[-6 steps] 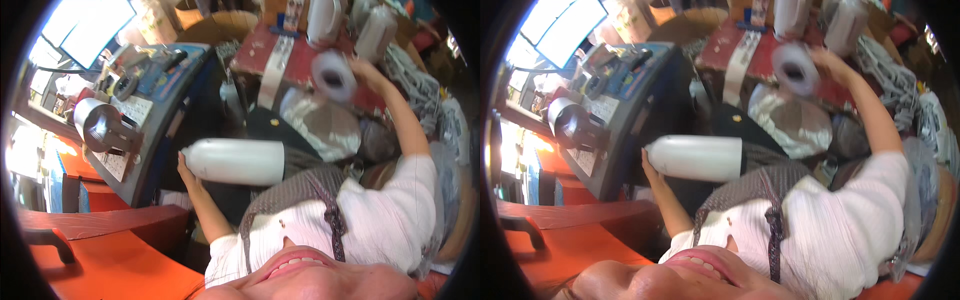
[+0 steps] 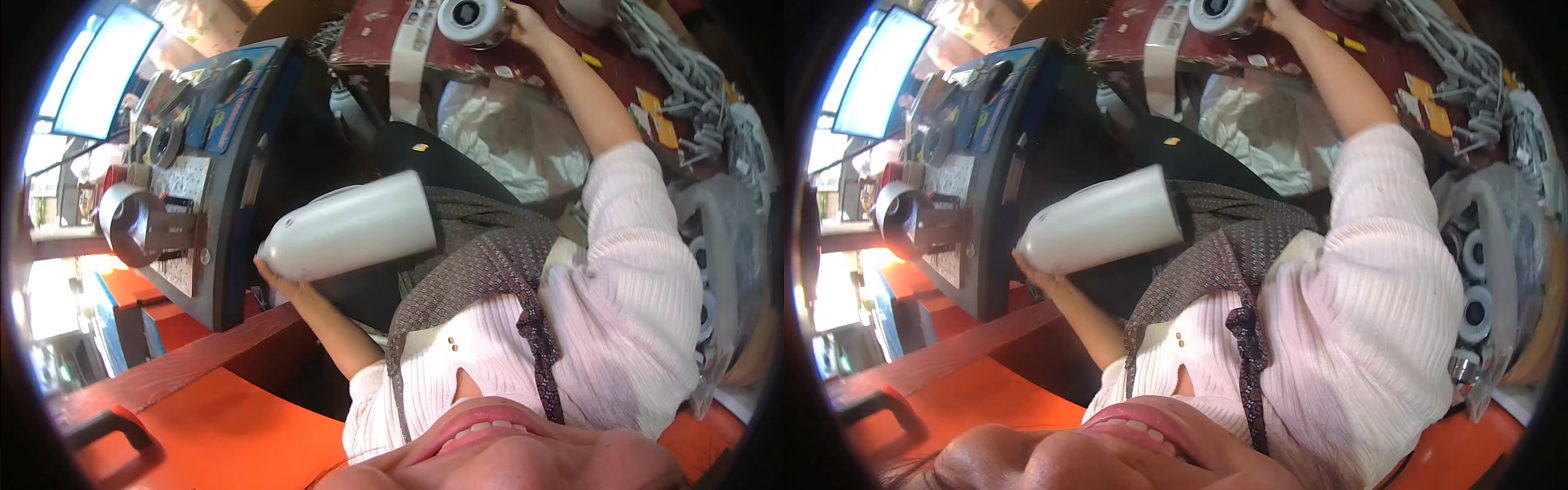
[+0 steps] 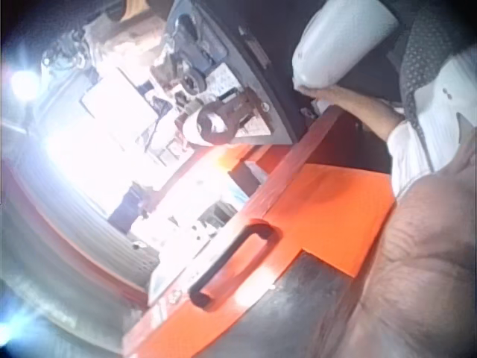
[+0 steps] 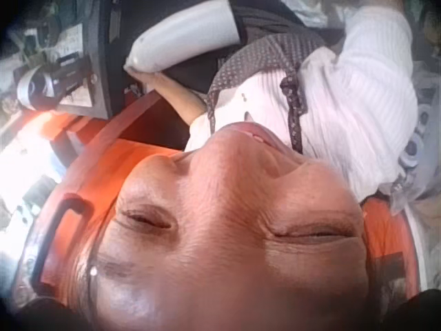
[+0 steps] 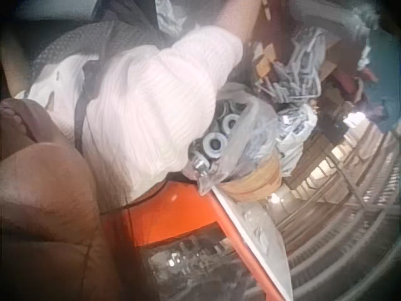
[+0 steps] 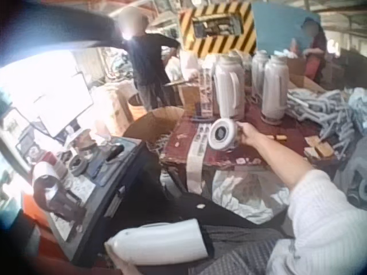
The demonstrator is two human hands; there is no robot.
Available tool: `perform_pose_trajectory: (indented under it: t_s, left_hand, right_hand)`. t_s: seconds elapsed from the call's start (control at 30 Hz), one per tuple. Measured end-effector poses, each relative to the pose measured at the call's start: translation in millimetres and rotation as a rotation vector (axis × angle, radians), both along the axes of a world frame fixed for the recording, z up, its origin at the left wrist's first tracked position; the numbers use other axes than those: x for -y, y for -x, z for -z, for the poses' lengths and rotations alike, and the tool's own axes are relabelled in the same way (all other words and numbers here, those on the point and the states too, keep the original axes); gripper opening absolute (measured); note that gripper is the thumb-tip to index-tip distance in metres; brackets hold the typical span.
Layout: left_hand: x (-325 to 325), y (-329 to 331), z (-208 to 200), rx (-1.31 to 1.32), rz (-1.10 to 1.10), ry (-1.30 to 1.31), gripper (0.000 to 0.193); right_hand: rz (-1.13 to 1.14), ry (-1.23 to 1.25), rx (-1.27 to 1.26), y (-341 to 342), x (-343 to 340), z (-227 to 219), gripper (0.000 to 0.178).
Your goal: The person repeatedly assembles grey electric kettles by attaching handles and lids, then places them on a nearby table. The person handles multiple kettles one at a time in a repetitive cycle.
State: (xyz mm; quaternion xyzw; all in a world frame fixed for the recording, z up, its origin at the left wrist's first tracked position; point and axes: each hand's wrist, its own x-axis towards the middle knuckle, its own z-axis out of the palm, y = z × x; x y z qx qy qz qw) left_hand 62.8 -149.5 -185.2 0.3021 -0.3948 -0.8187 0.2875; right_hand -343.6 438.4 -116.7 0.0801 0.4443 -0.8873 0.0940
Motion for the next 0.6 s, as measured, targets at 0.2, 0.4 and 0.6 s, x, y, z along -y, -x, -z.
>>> perform_pose_trajectory:
  t_s: [0.2, 0.4, 0.6]
  left_hand:
    - [6.9, -78.8, -26.4, -0.078, -0.141, 0.017, 0.079]
    - [-39.8, -32.0, -39.5, 0.008, -0.295, 0.133, 0.069]
    - [-85.0, 28.5, -53.3, -0.126, -0.142, 0.091, 0.064]
  right_hand:
    - [0.67, -1.296, -0.485, -17.0, -5.0, 4.1, 0.032]
    - [0.155, -2.009, -1.231, -71.2, 37.5, -11.7, 0.068]
    - [0.048, -2.229, -0.989, -50.3, 65.9, -33.1, 0.064]
